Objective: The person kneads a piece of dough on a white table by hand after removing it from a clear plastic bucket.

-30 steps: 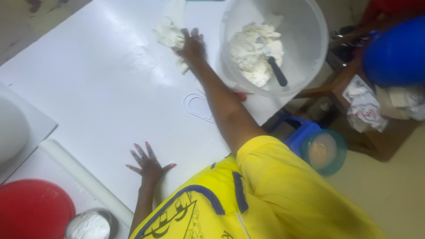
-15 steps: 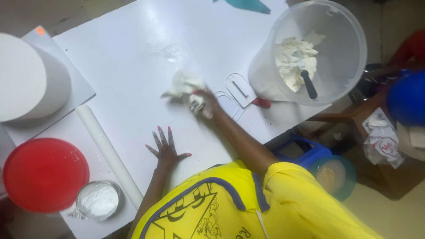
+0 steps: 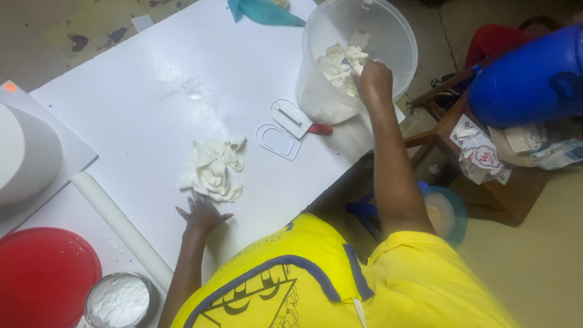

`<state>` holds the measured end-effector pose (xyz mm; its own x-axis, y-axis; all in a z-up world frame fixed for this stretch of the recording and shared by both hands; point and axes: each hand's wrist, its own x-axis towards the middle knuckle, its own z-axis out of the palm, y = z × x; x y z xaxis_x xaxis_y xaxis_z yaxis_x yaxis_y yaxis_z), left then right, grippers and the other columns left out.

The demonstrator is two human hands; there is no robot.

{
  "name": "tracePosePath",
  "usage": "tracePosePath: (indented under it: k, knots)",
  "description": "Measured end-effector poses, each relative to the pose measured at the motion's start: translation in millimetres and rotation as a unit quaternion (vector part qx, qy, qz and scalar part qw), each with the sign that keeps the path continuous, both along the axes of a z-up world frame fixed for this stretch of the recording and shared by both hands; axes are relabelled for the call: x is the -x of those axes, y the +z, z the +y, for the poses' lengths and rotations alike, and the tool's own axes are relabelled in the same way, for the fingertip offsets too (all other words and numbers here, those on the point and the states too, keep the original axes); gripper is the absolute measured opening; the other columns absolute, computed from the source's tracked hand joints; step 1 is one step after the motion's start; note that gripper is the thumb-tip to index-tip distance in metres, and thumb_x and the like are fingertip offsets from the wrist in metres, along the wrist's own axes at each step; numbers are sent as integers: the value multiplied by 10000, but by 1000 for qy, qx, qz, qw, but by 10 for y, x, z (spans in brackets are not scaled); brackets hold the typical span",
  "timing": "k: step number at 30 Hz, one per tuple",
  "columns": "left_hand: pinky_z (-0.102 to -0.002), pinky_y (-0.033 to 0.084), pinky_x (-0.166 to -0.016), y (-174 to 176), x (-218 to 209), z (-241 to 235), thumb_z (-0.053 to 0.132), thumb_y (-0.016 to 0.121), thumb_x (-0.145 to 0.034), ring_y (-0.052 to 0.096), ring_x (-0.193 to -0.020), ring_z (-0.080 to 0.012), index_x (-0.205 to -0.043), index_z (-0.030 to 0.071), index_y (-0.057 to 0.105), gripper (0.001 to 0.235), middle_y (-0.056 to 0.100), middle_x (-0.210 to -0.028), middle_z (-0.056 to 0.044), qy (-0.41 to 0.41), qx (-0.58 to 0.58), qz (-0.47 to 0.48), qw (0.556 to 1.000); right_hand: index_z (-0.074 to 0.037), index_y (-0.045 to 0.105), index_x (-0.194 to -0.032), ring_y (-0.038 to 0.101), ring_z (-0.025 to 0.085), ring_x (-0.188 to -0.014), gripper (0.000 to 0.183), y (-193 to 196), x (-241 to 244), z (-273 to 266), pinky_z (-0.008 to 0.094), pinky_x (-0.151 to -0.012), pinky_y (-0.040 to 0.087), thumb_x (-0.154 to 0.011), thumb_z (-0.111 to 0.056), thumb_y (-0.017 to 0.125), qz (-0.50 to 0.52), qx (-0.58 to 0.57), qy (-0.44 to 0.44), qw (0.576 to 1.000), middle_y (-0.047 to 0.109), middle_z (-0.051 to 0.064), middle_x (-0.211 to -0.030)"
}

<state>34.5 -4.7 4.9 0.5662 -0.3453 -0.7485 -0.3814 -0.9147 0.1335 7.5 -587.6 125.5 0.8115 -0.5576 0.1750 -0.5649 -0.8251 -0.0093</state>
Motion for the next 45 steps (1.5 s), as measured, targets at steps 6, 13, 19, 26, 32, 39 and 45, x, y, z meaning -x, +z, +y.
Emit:
tracePosePath:
  k: [6,13,19,26,32,39,45]
  knots:
    - [-727,101,-1202,866,-293,-798,919,250,-907,323,-1527,-304,-1613,206,306,1005,364,-1645,-96,9,108,-77,991,146,407,-1494,586,549,-1232,865,285,-129,-79,627,-980,500,-861,-280,816,299,-266,9,916,594,417,-1307]
    - [-518,247,-1238,2080,-507,-2555,680,345,-1047,369,-1498,-333,-1588,98,373,795,443,-1593,-143,47,332,-87,938,15,751,-1024,765,388,-867,329,-63,-253,-836,546,-756,593,-955,-264,590,296,-36,145,943,730,239,-837]
    - [-554,442,-1085,1904,-1406,-4118,637,662,-909,410,-1440,-384,-1603,52,169,1033,388,-1602,-201,120,434,-94,888,-405,545,-1467,639,312,-1202,642,796,-264,-828,453,-951,552,-971,-48,347,509,22,177,842,609,53,-1392]
    - [-318,498,-968,1420,-1476,-4454,-108,447,-845,579,-1329,-297,-1404,120,602,624,602,-1457,-108,307,523,-96,789,-1,451,-1432,644,360,-826,446,910,-335,-888,473,-654,512,-1015,-52,303,341,-147,164,914,682,197,-992]
    - [-499,232,-1283,1461,-317,-4462,-15,400,-1035,357,-1492,-381,-1578,73,338,553,401,-1588,-204,419,499,-191,734,117,627,-1274,743,412,-880,423,1058,-304,-512,560,-684,606,-1058,-135,364,254,-205,199,924,718,302,-922]
    - [-490,134,-1313,1595,-181,-4519,-37,343,-1005,251,-1541,-383,-1595,36,203,611,241,-1652,-214,457,526,-157,700,-53,786,-829,725,281,-609,261,1318,-330,-685,455,-575,595,-943,-18,554,402,83,413,813,716,118,-660]
    - [-437,169,-1306,1365,-223,-4533,-17,361,-981,265,-1554,-303,-1617,103,184,671,231,-1671,-122,429,526,-172,713,-170,745,-826,718,196,-609,187,890,-754,-878,329,-504,533,-952,-111,619,195,215,375,880,663,11,-604]
